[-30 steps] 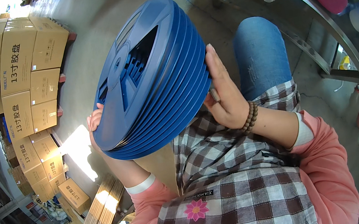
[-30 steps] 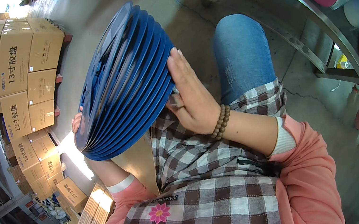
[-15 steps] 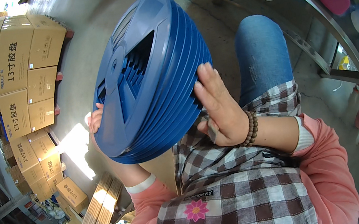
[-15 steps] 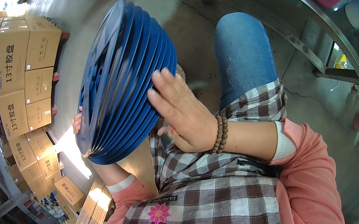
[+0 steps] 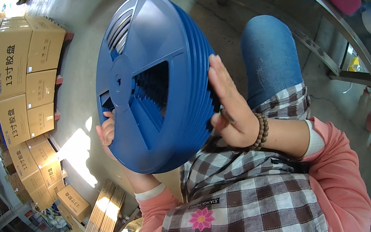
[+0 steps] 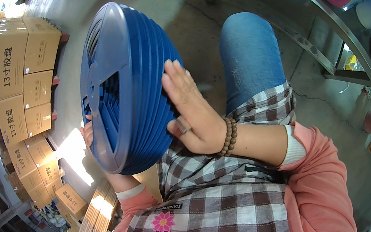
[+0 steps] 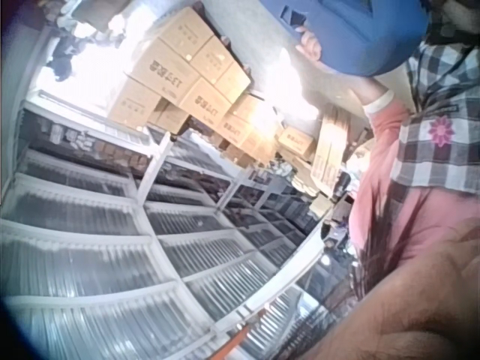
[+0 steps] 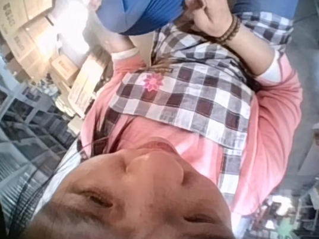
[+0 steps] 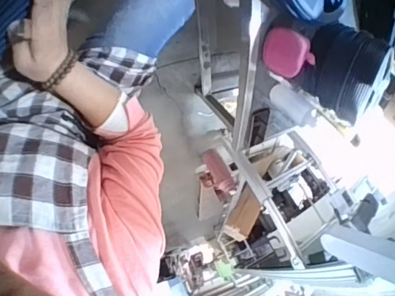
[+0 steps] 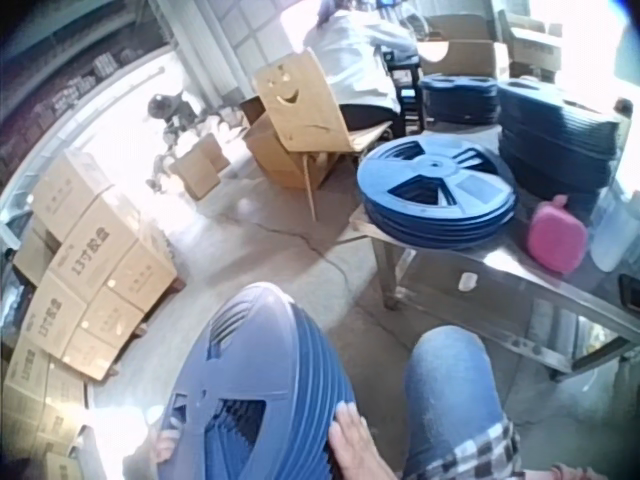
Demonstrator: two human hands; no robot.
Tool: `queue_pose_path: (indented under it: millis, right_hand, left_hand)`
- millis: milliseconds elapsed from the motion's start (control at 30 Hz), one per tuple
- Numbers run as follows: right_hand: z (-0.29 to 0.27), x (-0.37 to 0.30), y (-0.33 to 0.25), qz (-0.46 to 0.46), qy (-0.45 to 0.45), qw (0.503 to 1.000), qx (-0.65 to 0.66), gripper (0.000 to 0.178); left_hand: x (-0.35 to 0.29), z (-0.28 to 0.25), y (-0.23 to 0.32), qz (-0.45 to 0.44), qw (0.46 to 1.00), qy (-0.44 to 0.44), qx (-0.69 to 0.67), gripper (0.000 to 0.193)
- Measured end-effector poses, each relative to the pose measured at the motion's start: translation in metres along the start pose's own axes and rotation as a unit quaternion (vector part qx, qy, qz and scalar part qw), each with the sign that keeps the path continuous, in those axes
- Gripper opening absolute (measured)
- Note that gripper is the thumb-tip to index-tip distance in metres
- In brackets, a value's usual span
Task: The person wipes the surface of blue plastic reels with a pink cloth, then uses a utility knife to trim edges on a stack of reels. The person continues wiping and handling the reels in a warehouse setting.
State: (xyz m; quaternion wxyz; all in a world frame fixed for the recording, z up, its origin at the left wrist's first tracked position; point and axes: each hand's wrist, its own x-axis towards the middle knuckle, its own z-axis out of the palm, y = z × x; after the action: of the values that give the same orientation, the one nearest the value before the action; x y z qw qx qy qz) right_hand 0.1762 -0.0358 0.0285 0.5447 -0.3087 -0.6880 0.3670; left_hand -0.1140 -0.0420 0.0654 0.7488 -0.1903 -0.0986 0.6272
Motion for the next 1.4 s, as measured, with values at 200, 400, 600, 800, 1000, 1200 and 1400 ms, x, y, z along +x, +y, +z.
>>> queue_pose_path:
  millis: [200, 400, 600, 800, 1000, 1200, 1400]
  right_hand:
    - [-0.004, 0.005, 0.005, 0.032, 0.031, 0.999, 0.01, 0.066]
    - [-0.003, 0.006, 0.0, 0.06, 0.042, 0.997, -0.007, 0.068]
    - [0.001, 0.004, -0.019, 0.021, 0.002, 0.998, -0.067, 0.075]
    - [0.019, -0.011, -0.048, -0.043, -0.078, 0.981, -0.175, 0.071]
    - [0.042, -0.022, -0.07, -0.097, -0.13, 0.958, -0.238, 0.054]
    - [0.045, -0.021, -0.081, -0.158, -0.214, 0.935, -0.236, 0.046]
    - [0.049, -0.027, -0.082, -0.159, -0.2, 0.956, -0.144, 0.049]
  left_hand:
    - [-0.004, 0.004, 0.012, 0.02, 0.998, 0.008, 0.052, 0.043]
    - [-0.004, 0.013, 0.011, 0.065, 0.995, 0.037, 0.058, 0.043]
    - [0.0, 0.022, -0.002, 0.064, 0.996, 0.055, 0.016, 0.042]
    - [-0.001, 0.024, 0.001, 0.097, 0.992, 0.082, -0.003, 0.03]
    - [-0.001, 0.025, -0.005, 0.119, 0.989, 0.079, 0.029, 0.029]
    - [-0.003, 0.025, 0.0, 0.123, 0.986, 0.064, 0.089, 0.038]
    - [-0.003, 0.026, -0.001, 0.109, 0.989, 0.08, 0.054, 0.034]
